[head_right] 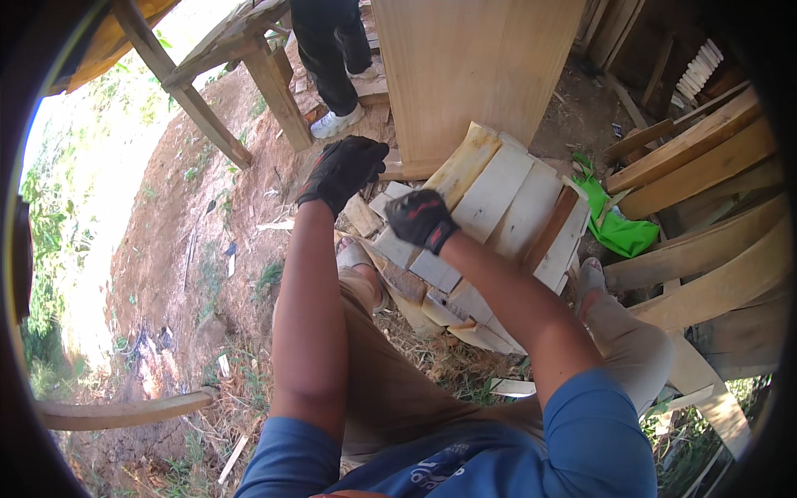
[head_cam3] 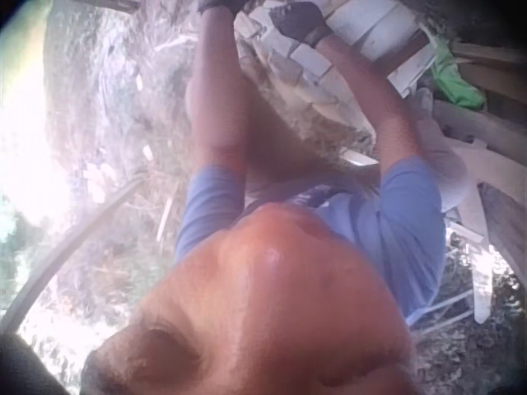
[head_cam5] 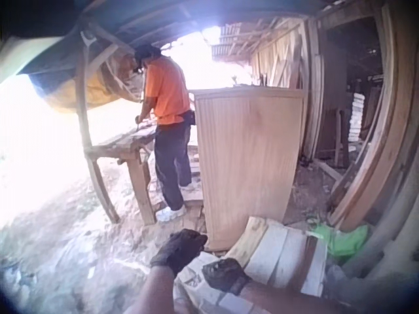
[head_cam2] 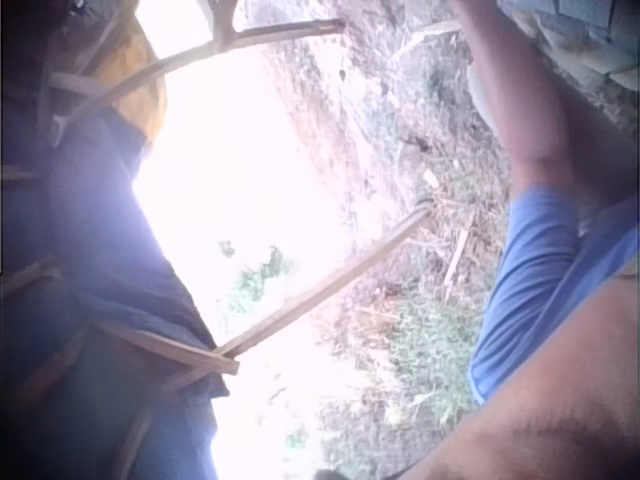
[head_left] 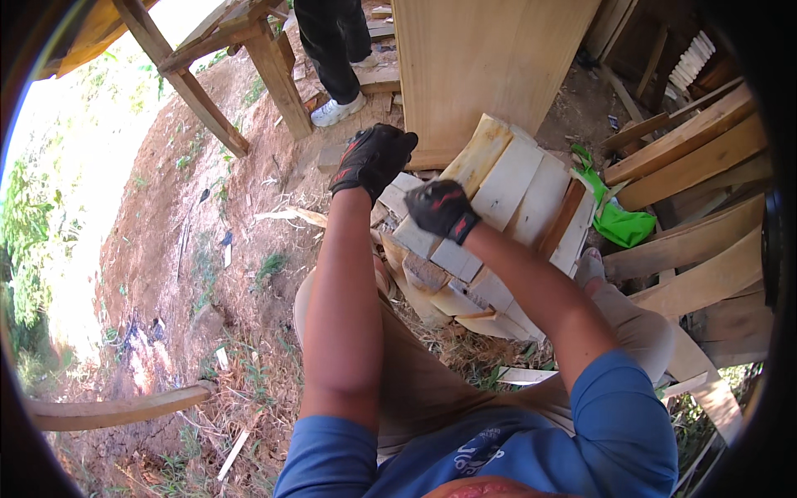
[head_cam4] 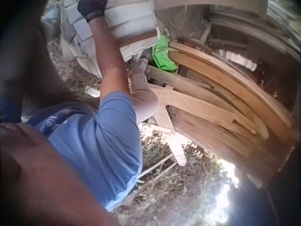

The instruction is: The person sands a wooden assembly with a piece of sandpaper held by hand.

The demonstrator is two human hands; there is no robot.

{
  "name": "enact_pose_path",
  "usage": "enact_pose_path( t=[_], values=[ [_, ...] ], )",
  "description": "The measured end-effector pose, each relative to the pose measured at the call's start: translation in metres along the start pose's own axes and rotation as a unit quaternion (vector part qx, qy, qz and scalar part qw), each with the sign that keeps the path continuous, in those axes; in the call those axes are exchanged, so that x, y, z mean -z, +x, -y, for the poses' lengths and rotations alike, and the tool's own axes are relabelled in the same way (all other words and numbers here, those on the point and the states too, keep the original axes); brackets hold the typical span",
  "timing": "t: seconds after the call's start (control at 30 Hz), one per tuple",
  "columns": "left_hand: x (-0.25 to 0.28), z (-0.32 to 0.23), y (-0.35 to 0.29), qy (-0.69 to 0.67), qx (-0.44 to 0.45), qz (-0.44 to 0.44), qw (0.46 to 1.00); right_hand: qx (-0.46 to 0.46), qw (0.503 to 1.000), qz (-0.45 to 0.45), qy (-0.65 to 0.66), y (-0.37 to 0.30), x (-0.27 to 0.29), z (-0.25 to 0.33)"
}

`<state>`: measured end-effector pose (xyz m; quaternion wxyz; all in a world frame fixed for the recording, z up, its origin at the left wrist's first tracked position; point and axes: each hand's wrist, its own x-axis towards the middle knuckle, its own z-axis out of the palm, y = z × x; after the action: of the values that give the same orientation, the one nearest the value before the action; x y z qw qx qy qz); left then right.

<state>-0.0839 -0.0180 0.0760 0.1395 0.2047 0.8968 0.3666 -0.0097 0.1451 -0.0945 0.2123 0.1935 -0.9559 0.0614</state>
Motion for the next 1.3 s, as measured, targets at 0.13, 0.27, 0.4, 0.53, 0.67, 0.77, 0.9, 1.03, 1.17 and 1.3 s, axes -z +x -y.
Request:
enact_pose_path(
  t=[0.13,0.27,0.4,0.53,0.67,0.77,0.9,1.03,1.17,1.3],
  values=[
    [0.0,0.008,0.001,0.006,0.025,-0.006,1.0,-0.147,0.976,0.109,-0.118,0.015,0.017,-0.104],
    [0.003,0.025,-0.001,0.003,0.017,-0.039,0.999,-0.125,0.979,0.105,-0.12,0.008,0.021,-0.086],
    [0.004,0.024,0.002,0.019,0.02,-0.033,0.999,-0.013,0.998,0.067,-0.012,-0.013,0.026,-0.01],
    [0.005,-0.004,-0.008,0.016,0.013,0.003,1.0,-0.144,0.977,0.127,-0.095,-0.002,0.033,-0.089],
    [0.006,0.017,0.005,0.031,0.004,-0.028,0.999,-0.03,0.983,0.163,-0.078,-0.001,0.031,-0.059],
    [-0.002,0.006,0.003,0.033,0.004,-0.026,0.999,-0.072,0.976,0.162,-0.13,-0.005,0.037,-0.103],
    [0.002,0.001,0.002,0.029,0.005,-0.022,0.999,0.028,0.984,0.156,-0.082,0.0,0.037,-0.045],
    [-0.006,-0.001,0.005,0.08,0.005,0.0,0.997,-0.006,0.991,0.099,-0.087,0.009,0.036,-0.071],
    [-0.007,-0.003,0.01,0.078,-0.008,-0.015,0.997,0.044,0.989,0.126,-0.055,0.008,0.027,-0.04],
    [-0.015,0.003,0.016,0.104,-0.013,-0.003,0.995,-0.005,0.988,0.096,-0.117,0.011,0.017,-0.091]
  ],
)
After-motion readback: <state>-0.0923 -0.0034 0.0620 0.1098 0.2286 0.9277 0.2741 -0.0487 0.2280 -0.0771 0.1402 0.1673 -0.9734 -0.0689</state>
